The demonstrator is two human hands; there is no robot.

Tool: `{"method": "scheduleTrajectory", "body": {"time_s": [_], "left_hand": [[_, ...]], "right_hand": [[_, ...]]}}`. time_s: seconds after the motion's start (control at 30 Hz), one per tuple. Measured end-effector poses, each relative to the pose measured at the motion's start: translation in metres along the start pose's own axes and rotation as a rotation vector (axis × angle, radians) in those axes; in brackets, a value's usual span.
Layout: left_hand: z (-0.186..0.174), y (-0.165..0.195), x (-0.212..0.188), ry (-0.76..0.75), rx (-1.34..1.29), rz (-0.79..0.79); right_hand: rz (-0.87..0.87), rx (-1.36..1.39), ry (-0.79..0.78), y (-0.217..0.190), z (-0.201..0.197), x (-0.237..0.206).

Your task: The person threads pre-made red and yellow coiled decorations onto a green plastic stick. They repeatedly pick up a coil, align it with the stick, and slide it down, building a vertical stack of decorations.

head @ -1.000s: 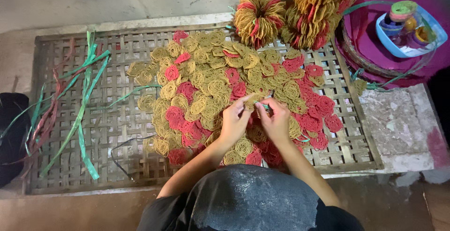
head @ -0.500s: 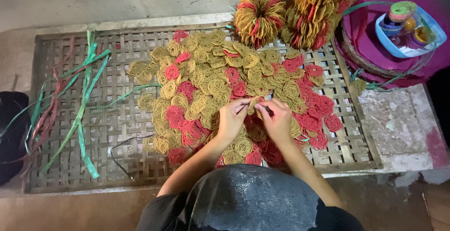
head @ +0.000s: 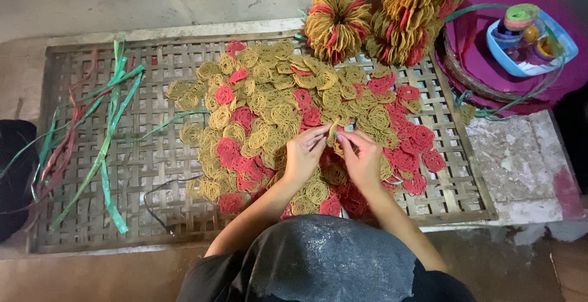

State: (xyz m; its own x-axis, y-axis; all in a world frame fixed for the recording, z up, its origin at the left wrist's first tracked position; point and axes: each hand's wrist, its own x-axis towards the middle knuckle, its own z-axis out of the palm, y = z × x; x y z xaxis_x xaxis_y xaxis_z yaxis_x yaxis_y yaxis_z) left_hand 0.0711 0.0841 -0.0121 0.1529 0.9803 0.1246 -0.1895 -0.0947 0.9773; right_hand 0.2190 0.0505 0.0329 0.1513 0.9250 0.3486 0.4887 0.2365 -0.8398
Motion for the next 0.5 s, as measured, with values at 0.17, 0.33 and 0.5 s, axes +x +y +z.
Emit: {"method": "scheduleTrajectory", "body": {"time_s": [0.17,0.33,0.5], "left_hand": [[0.005,-0.004,0.001,0.060,-0.062,-0.013],[0.005,-0.002,0.008,0.073,-0.050,-0.026],[0.003,0.013,0.011,0.083,0.205,0.063]], "right_hand": [[-0.065,-0.066,0.063,-0.008,0.005,0.000],[-0.097,-0.033,0.032,0.002,0.002,0.001],[-0.053,0.083,-0.010,0.035,0.008,-0.003]]}}
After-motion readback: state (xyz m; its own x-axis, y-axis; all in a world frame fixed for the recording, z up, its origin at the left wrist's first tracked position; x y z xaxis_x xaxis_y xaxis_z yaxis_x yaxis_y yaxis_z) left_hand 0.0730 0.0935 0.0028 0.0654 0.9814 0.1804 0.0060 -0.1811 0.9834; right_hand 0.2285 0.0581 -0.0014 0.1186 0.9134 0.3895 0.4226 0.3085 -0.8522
